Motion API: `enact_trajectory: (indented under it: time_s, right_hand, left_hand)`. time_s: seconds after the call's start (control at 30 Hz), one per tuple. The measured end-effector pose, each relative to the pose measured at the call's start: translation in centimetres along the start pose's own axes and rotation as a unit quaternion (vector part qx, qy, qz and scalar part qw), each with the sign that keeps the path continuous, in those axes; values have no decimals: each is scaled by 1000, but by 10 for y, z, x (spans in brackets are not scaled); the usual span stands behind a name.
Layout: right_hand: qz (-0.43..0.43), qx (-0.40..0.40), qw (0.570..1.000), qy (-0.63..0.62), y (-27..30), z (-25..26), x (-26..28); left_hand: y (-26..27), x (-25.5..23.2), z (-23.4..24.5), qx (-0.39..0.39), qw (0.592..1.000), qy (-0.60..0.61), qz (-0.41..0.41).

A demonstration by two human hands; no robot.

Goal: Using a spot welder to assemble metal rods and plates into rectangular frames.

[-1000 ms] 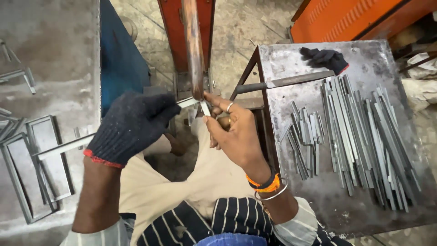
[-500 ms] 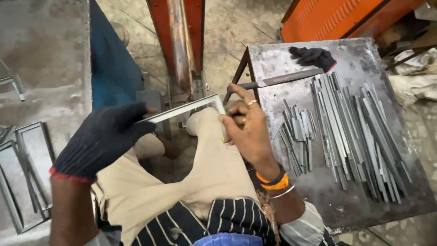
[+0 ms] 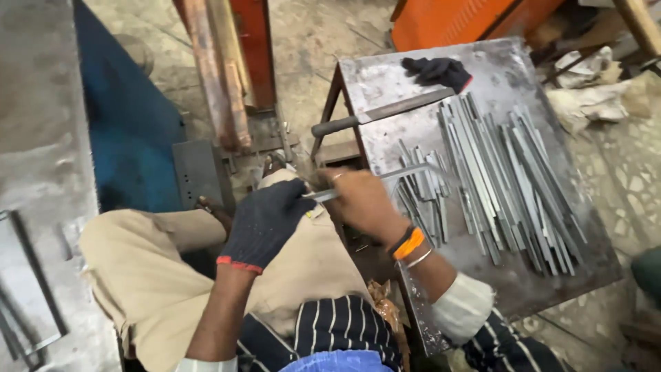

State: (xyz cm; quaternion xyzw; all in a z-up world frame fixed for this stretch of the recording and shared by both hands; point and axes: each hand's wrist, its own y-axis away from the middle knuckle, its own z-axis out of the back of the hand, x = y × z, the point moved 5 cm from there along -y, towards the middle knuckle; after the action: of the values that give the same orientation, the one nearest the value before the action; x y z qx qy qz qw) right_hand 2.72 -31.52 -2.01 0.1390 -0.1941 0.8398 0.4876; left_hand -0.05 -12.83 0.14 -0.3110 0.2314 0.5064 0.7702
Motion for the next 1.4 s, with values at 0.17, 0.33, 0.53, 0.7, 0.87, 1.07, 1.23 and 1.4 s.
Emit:
enact_trajectory:
  time_s: [0.17,0.33,0.53,0.7,0.87,1.07,1.23,1.4]
  right_hand:
    - [-193,-45,973,117,13,2,-186]
    - [-271,-15,948,163,6,-37,-290]
    - [-259,-70,956,117,-14,11,-249]
    - [-183,-153,968,-77,-15,69,-99]
    - [-130,-102,947,-276,-11,59,-4]
    - [12,-133,984,-118,-26,86,41]
    - [133,-190,972,26,-42,91,74]
    - [169,-200,963,67,-50,95,85]
  left_hand:
    - [-1,7,6,-51,997,21,58]
    - [-9,-3,-11,-21,998,31,44]
    - [-17,-22,-35,29,987,127,97]
    - [-33,-44,-47,-89,977,178,73]
    - [-18,-41,-44,-104,967,173,155]
    - [35,-14,10,-209,842,421,265]
    - [39,-19,62,-330,870,295,218]
    - [21,-33,73,-340,909,177,164]
